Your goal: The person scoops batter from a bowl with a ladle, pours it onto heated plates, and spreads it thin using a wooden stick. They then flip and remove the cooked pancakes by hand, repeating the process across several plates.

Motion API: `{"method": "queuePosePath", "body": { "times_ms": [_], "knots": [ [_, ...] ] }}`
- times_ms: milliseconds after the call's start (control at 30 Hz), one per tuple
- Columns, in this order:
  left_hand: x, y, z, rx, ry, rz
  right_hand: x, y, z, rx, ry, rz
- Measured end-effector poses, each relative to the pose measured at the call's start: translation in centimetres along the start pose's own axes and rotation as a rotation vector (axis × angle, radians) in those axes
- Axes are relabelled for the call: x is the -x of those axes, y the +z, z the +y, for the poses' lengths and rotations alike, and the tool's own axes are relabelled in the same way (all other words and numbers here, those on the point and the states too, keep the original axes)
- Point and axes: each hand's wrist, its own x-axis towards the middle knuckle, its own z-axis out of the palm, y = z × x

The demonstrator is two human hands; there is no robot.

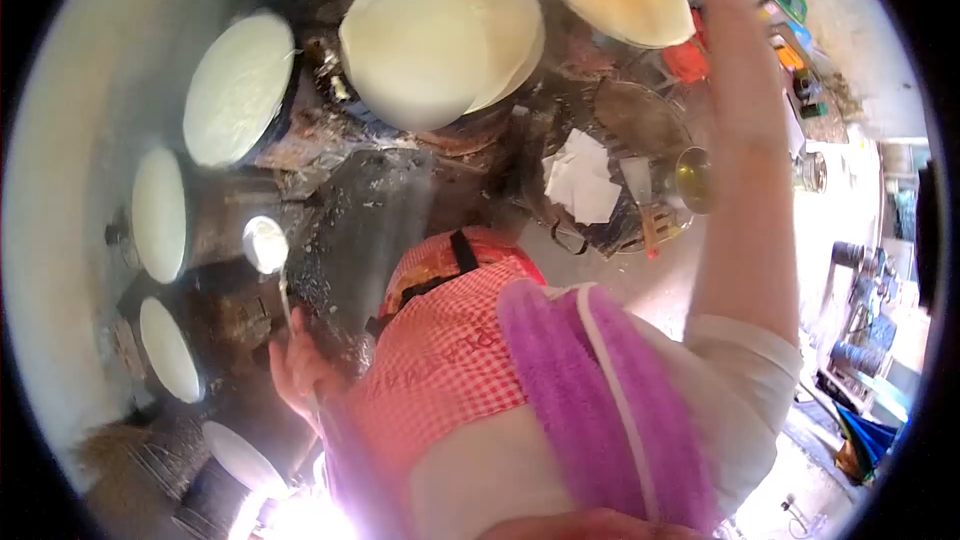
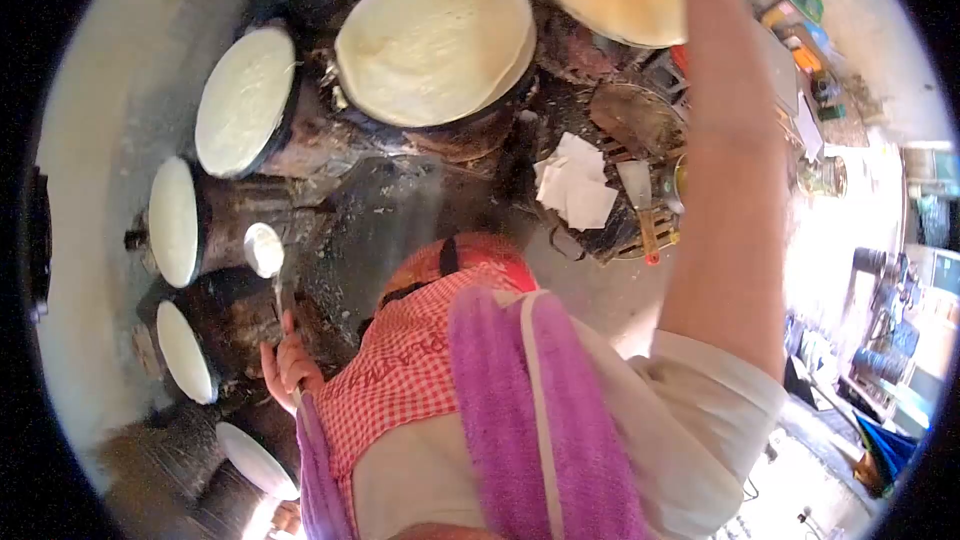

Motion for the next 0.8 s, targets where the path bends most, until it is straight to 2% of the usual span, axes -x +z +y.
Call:
{"method": "queuePosePath", "body": {
  "times_ms": [33, 67, 100, 133, 167, 233, 267, 433, 500, 567, 633, 667, 733, 767, 800],
  "knots": [
    [-0.4, 0.6, -0.7, -0.070, 0.005, 0.008, 3.7, 3.2, -4.2, 0.787, -0.013, 0.187],
    [-0.8, 0.6, -0.9, -0.079, -0.016, 0.007, 4.6, 5.0, 0.9, 0.182, -0.265, 0.269],
    [-0.8, 0.7, -0.5, -0.116, 0.058, 0.063, 5.1, 7.7, 5.5, 0.534, -0.337, 0.431],
    [-0.6, 0.7, -0.2, -0.154, 0.137, 0.121, 6.9, 9.8, 8.1, 0.618, -0.082, 0.301],
    [-0.6, 0.7, -0.4, -0.166, 0.130, 0.113, 8.4, 11.9, 10.3, 0.679, 0.173, 0.164],
    [-0.8, 1.1, -0.5, -0.453, 0.643, 0.423, 11.1, 15.2, 15.9, 0.541, 0.283, 0.139],
    [-1.8, 2.7, -2.8, -0.267, 0.137, 0.106, 12.5, 15.6, 16.2, 0.509, 0.331, 0.110],
    [-3.1, 3.3, -3.9, -0.140, 0.189, 0.059, 16.3, 15.2, 19.2, 0.554, 0.420, 0.057],
    [-3.2, 3.5, -4.3, -0.099, 0.326, 0.103, 16.7, 13.6, 19.1, 0.554, 0.419, 0.099],
    [-3.3, 3.4, -4.2, -0.072, 0.311, 0.072, 17.1, 12.9, 20.0, 0.617, 0.478, 0.024],
    [-3.0, 3.4, -3.8, -0.046, 0.304, 0.033, 16.9, 12.7, 18.8, 0.877, 0.261, 0.024],
    [-2.6, 3.3, -3.5, -0.014, 0.307, -0.003, 17.2, 13.1, 17.8, 0.842, 0.292, 0.077],
    [-1.5, 3.0, -2.8, 0.024, 0.331, -0.057, 17.2, 16.1, 15.0, 0.072, 0.381, 0.099],
    [-1.4, 2.9, -2.4, 0.039, 0.330, -0.069, 18.1, 17.8, 12.0, 0.027, 0.355, -0.020],
    [-0.6, 2.6, -1.9, 0.055, 0.342, -0.086, 18.6, 20.9, 8.5, -0.048, 0.229, -0.116]
  ]
}}
